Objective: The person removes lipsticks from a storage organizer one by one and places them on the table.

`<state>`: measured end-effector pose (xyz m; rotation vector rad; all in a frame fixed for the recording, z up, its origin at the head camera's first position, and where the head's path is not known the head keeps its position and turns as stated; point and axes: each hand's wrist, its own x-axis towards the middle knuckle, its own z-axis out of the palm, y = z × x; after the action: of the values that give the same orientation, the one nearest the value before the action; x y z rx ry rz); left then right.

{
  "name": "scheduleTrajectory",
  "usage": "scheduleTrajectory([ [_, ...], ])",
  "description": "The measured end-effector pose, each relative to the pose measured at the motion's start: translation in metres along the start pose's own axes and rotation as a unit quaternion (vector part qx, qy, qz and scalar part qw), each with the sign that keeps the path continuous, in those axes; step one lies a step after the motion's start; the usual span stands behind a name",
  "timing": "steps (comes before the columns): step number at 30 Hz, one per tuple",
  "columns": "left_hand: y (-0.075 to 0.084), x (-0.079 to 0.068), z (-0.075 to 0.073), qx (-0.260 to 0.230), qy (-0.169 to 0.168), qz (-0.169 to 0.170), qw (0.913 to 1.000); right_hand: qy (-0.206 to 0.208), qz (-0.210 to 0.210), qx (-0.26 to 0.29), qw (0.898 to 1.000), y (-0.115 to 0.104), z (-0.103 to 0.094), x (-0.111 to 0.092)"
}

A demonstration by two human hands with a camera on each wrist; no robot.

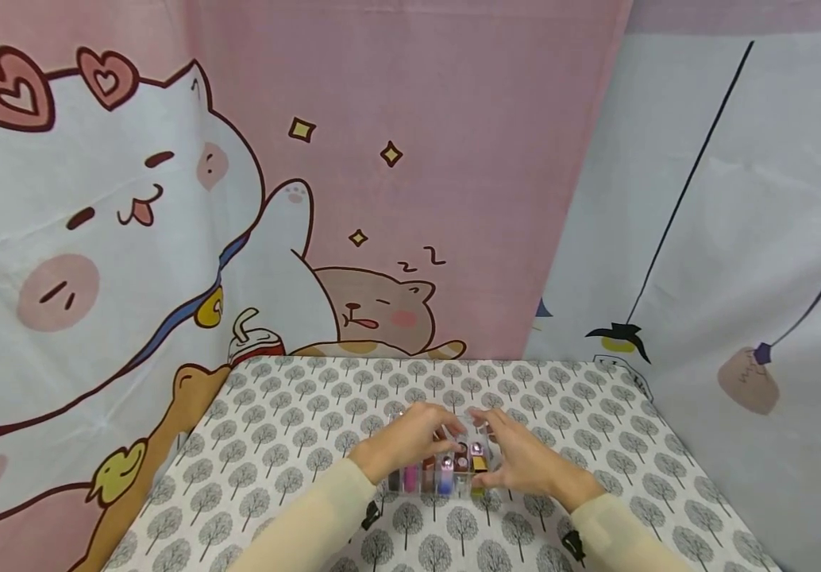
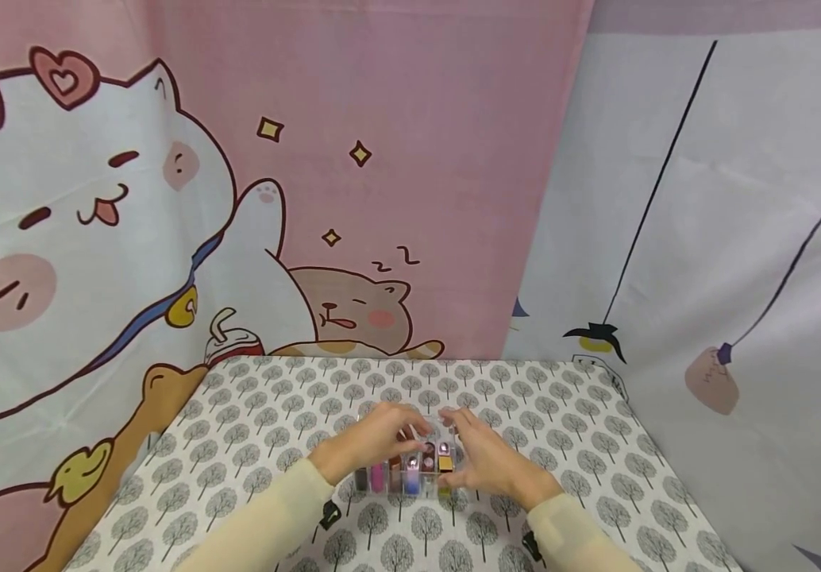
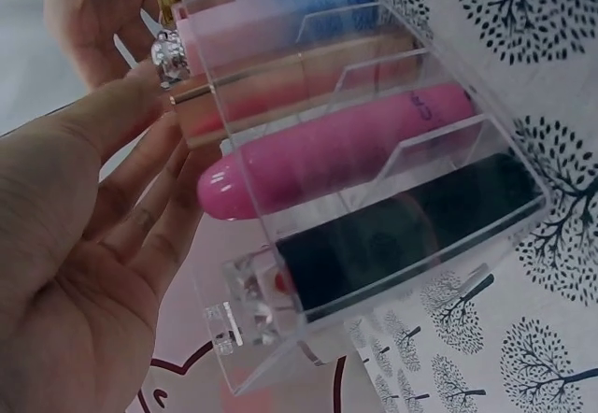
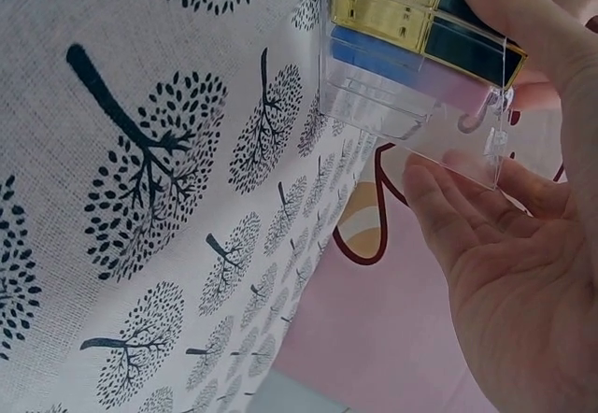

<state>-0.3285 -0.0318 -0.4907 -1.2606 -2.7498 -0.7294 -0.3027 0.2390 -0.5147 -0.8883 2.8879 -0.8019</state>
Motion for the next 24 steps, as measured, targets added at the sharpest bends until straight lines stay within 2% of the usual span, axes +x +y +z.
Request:
scheduleTrajectory([
  [10, -0.001, 0.007, 0.003, -0.029, -0.022, -0.014, 0.9993, 0.003, 0.002, -0.006, 1.0, 0.001, 0.003, 0.001],
  [24, 0.002, 0.012, 0.007, -0.016, -0.028, -0.006, 0.9995, 0.004, -0.002, -0.006, 1.0, 0.001, 0.002, 0.002],
])
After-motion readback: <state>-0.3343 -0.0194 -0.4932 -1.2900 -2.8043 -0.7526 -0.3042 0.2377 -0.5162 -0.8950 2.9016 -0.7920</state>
